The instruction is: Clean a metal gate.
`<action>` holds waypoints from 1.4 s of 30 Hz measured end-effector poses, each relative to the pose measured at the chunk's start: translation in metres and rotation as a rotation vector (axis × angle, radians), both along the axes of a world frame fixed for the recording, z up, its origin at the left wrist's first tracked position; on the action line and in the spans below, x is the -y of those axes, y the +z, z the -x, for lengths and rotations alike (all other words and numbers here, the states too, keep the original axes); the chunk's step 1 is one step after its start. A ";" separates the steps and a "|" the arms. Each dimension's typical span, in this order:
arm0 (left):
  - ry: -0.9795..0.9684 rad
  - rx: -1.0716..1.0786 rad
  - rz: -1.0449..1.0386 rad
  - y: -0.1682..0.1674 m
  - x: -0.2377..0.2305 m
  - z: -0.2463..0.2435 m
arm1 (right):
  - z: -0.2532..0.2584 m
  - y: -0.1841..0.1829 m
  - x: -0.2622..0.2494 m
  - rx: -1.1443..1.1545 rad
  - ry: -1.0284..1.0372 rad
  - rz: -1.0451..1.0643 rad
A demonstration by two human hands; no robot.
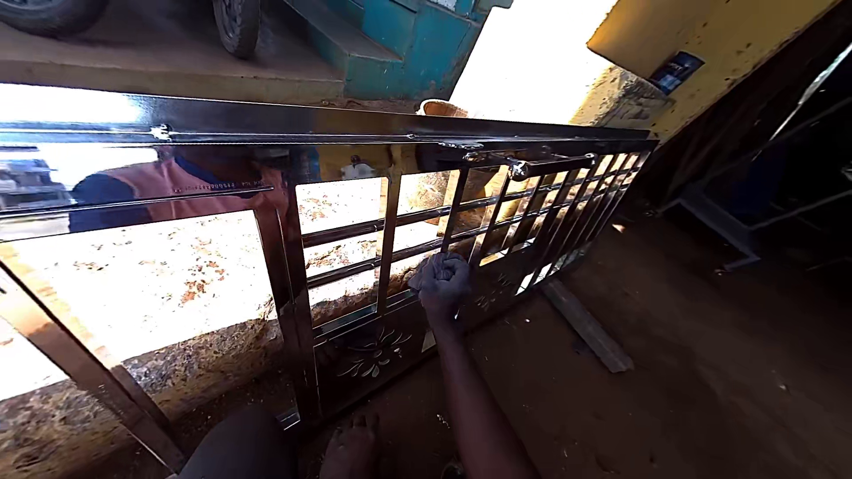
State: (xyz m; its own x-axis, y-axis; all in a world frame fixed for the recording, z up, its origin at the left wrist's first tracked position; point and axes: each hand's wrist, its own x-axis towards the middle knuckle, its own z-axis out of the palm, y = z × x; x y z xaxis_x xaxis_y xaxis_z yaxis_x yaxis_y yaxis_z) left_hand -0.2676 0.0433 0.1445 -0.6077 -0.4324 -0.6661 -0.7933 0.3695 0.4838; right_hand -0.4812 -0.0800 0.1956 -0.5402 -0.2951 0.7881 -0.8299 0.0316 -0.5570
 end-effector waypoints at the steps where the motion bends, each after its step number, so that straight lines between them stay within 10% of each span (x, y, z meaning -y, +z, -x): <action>1: 0.025 0.002 0.005 -0.004 0.000 0.000 | 0.004 0.010 0.005 -0.018 0.001 0.015; 6: -0.012 -0.015 -0.048 0.009 0.000 -0.003 | 0.002 0.084 0.042 -0.094 -0.010 0.111; 14: -0.004 -0.038 -0.024 0.006 0.003 0.001 | 0.025 -0.020 -0.024 0.105 0.200 -0.162; 21: 0.037 -0.057 -0.013 -0.012 0.001 0.004 | 0.031 0.149 0.051 0.142 0.519 0.160; 29: 0.010 -0.031 0.001 -0.009 0.002 0.006 | 0.024 -0.021 -0.047 0.415 0.258 -0.288; 38: 0.045 -0.014 0.022 -0.009 0.005 -0.001 | -0.108 0.006 -0.023 0.136 0.327 -0.070; 42: 0.069 -0.022 0.024 -0.009 0.008 0.000 | -0.115 0.103 0.034 -0.056 0.208 0.134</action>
State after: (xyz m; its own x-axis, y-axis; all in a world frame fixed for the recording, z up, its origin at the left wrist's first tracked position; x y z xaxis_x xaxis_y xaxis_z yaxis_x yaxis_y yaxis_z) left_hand -0.2673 0.0351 0.1358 -0.5903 -0.4892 -0.6421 -0.8066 0.3262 0.4930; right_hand -0.3660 -0.1144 0.2984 -0.4331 -0.2863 0.8547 -0.8404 -0.2145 -0.4977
